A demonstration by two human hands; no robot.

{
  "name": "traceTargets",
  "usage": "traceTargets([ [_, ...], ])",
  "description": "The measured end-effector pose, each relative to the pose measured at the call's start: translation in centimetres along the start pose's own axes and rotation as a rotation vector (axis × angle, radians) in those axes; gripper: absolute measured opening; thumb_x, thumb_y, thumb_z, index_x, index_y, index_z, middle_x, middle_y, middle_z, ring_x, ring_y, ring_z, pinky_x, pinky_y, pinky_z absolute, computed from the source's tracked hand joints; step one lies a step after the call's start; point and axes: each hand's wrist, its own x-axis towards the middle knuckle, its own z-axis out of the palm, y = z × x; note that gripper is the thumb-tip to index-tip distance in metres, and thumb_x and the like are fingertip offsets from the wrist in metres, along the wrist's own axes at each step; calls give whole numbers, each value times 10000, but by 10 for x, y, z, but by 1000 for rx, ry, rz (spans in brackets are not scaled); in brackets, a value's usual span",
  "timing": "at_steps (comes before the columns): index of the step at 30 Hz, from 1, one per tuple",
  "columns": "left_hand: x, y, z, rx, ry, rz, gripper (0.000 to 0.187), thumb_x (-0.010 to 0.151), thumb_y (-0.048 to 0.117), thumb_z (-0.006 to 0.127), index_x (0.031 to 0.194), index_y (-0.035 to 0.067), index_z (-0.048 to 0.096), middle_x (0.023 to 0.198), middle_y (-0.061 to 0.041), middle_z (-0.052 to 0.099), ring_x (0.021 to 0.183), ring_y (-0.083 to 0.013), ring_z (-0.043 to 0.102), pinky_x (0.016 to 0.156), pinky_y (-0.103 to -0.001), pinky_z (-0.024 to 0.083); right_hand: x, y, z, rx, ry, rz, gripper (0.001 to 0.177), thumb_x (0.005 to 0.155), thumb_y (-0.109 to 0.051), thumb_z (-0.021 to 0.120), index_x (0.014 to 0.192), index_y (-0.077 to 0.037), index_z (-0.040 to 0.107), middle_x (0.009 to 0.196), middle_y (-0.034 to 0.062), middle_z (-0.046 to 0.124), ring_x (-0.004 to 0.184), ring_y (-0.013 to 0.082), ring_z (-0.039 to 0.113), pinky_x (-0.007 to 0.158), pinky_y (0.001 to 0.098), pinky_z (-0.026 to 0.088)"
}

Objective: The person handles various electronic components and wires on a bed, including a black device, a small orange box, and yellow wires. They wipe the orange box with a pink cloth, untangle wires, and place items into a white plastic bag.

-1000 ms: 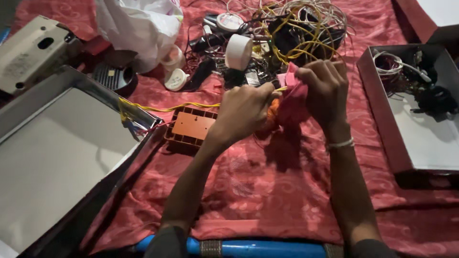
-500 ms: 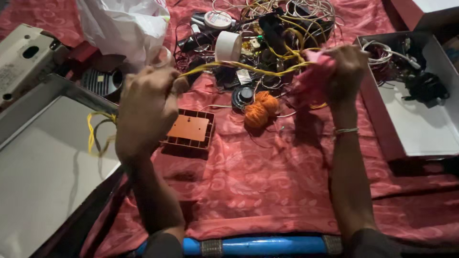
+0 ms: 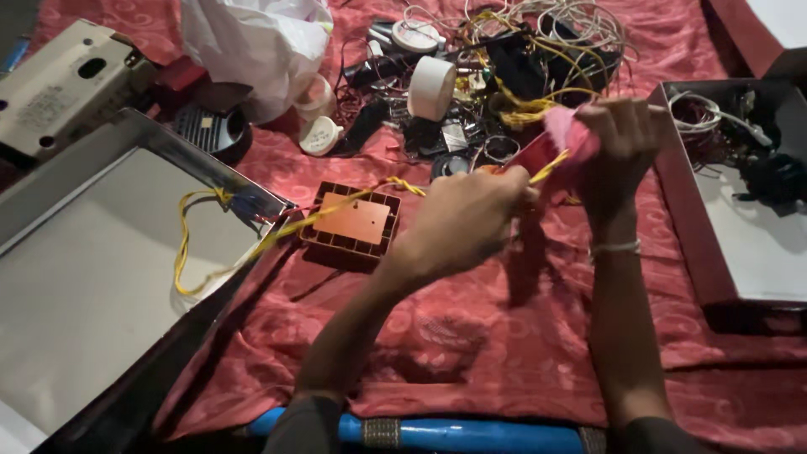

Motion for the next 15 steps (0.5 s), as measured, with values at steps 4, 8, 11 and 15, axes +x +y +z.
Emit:
traceTargets([
  [4,-8,26,-21,-36,-101,68,93,949,133,549,980,48,571,734,-158,663,704,-391,680,612,-550,487,-26,46,24,16,-6,90,51,920,-35,627,970,-40,624,1008,120,634,998,324,616,928,445,427],
  [8,-41,32,-56,-87,-312,98,141,944,139,545,1055,56,572,643,-137,622,617,-367,644,554,-544,444,-47,79,25,-27,-9,201,37,933,-41,637,965,-46,620,998,112,630,982,311,614,919,437,424],
  [11,-51,23,-74,-18,-364,164,107,948,165,567,1022,90,588,654,-111,620,608,-341,633,557,-517,452,-41,90,20,-55,9,224,34,942,-45,645,961,-50,617,991,107,627,971,302,612,913,431,423],
  [15,-42,-8,-86,55,-261,45,165,905,162,638,1058,102,629,857,-133,690,823,-331,681,684,-478,518,-40,62,8,-82,16,236,43,955,-50,655,956,-55,613,981,100,623,955,289,610,904,423,421],
])
